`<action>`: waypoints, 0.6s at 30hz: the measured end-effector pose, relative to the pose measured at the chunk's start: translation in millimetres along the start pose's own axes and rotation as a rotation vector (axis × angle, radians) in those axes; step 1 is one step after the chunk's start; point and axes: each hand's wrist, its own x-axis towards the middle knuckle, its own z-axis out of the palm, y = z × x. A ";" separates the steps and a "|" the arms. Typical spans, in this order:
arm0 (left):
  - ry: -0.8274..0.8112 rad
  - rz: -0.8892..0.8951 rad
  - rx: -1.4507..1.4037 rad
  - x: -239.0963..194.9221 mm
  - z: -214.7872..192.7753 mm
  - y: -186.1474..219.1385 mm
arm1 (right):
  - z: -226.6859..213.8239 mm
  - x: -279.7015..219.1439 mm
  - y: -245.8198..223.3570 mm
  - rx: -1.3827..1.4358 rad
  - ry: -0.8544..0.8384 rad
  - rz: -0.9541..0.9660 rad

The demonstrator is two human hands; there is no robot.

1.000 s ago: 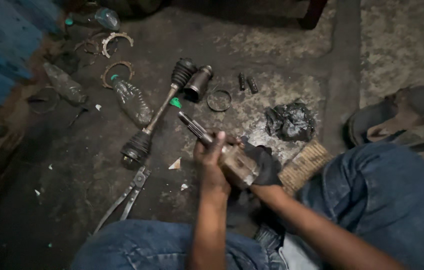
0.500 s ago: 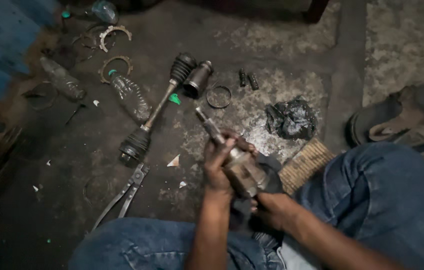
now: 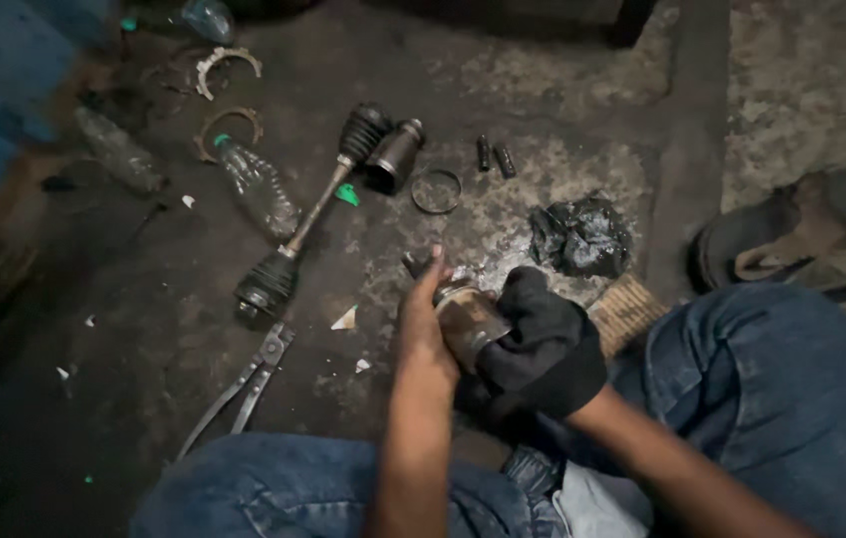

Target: The person sits on the floor and cleans various disassembled car parts, including a driveshaft and a cylindrical metal component, using a dark rag. They wipe the exterior and interior surfaces of the parts, handling them one by one and placing them back on the floor.

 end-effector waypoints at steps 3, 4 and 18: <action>-0.096 -0.160 -0.166 25.5 -16.7 -2.8 | 10.3 -19.2 2.6 0.014 -0.035 -0.009; -0.073 -0.092 -0.189 29.0 -21.8 1.3 | 17.9 -24.5 5.2 0.308 -0.046 0.280; -0.096 0.083 -0.526 3.1 -39.2 50.1 | 8.8 -102.7 36.8 1.511 0.340 1.393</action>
